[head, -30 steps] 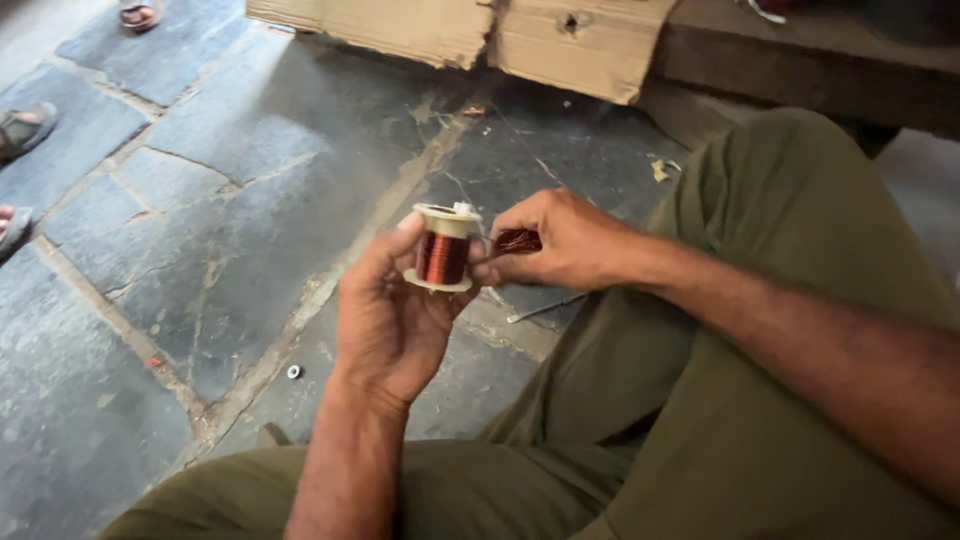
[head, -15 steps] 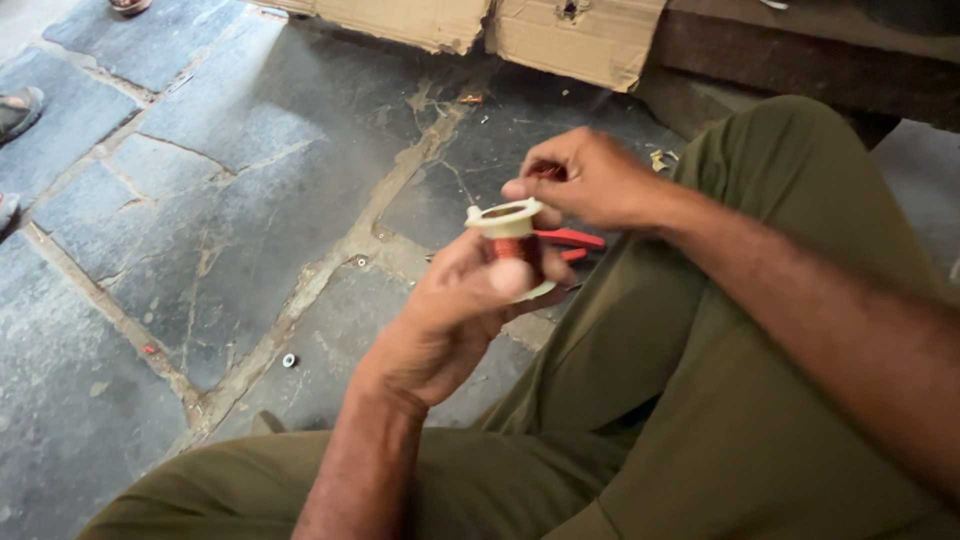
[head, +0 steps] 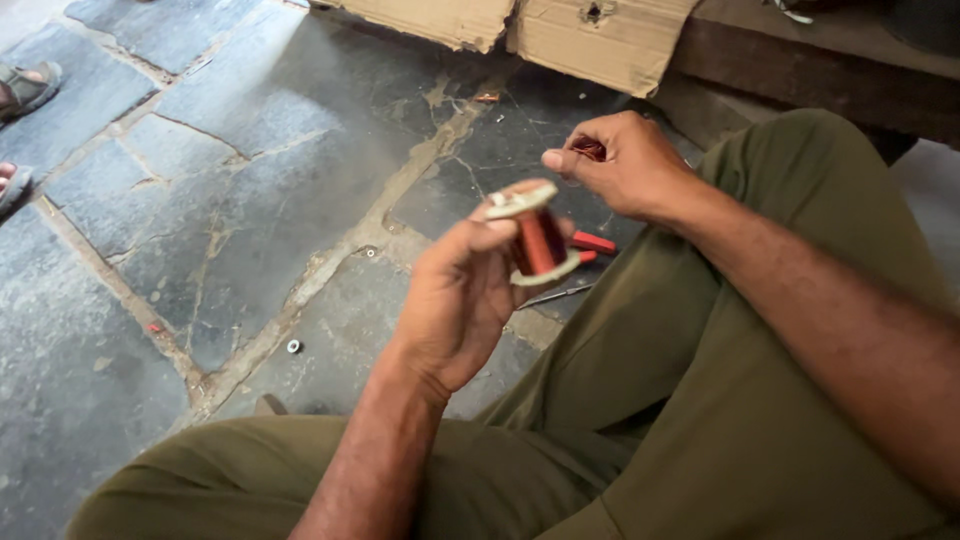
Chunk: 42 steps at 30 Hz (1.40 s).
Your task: The person sits on the floor and winds a copper wire around a small cylindrical bobbin. They use pliers to cut the wire and continue wrapping it by hand.
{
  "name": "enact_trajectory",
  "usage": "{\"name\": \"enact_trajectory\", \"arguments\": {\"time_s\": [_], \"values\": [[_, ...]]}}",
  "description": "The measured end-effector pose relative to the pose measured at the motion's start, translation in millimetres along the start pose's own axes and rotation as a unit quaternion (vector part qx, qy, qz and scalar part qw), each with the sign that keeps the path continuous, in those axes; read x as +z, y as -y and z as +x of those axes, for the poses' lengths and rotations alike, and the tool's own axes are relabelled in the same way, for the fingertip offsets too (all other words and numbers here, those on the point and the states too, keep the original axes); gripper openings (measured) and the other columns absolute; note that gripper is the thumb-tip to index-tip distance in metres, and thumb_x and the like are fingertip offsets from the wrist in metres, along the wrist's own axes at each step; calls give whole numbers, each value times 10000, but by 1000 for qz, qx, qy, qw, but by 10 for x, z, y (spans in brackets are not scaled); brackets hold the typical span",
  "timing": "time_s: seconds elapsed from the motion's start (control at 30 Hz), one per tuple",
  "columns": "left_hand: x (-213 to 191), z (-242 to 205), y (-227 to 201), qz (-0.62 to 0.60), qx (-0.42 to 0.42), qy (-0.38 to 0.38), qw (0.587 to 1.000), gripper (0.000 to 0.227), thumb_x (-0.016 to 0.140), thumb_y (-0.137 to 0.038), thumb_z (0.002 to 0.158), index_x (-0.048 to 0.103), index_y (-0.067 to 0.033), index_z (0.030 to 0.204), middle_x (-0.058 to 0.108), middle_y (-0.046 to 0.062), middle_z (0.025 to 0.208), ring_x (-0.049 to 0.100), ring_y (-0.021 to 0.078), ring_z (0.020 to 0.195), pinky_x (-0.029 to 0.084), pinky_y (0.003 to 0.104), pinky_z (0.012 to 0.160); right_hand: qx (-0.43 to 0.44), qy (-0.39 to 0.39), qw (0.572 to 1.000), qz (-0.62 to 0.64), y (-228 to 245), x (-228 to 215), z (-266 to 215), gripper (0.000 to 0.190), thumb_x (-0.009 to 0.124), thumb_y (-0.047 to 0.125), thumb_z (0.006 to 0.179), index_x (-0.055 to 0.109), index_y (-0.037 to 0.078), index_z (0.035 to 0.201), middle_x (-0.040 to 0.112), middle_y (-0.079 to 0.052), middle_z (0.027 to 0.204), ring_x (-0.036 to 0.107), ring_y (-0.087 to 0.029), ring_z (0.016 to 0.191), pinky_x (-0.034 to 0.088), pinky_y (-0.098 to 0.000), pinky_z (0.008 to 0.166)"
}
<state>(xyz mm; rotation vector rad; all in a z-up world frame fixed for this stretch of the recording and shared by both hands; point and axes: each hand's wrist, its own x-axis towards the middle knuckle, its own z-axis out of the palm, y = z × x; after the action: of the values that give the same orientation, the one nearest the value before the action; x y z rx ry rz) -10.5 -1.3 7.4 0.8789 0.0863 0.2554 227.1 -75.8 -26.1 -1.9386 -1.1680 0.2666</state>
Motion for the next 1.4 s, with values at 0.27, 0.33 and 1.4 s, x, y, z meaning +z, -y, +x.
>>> {"name": "enact_trajectory", "arguments": {"time_s": [0.27,0.33,1.4], "values": [[290,-86,-9,-31,3,97,995,538,676,-334,981,540,11,1371,649,147,1227,628,269,1191,484,441,1097,-19,-5,999,29,-178,22,69,372,768,385,951,747,21,883,632,-32,662,507,-74,607,428,-304,522],[278,-38,78,-6,2,22,1000,513,688,-331,956,565,-3,1330,658,137,1139,637,261,1108,497,441,1043,17,-44,998,28,-239,2,104,346,778,370,935,744,27,903,649,-15,691,525,-70,604,433,-291,513],[-95,-138,-645,454,107,-263,844,385,744,-388,880,774,-42,1047,709,29,781,583,84,643,442,238,543,-136,174,971,-88,-35,408,-192,774,970,431,707,481,-20,1102,648,-225,1045,657,-357,962,539,-451,796]]}}
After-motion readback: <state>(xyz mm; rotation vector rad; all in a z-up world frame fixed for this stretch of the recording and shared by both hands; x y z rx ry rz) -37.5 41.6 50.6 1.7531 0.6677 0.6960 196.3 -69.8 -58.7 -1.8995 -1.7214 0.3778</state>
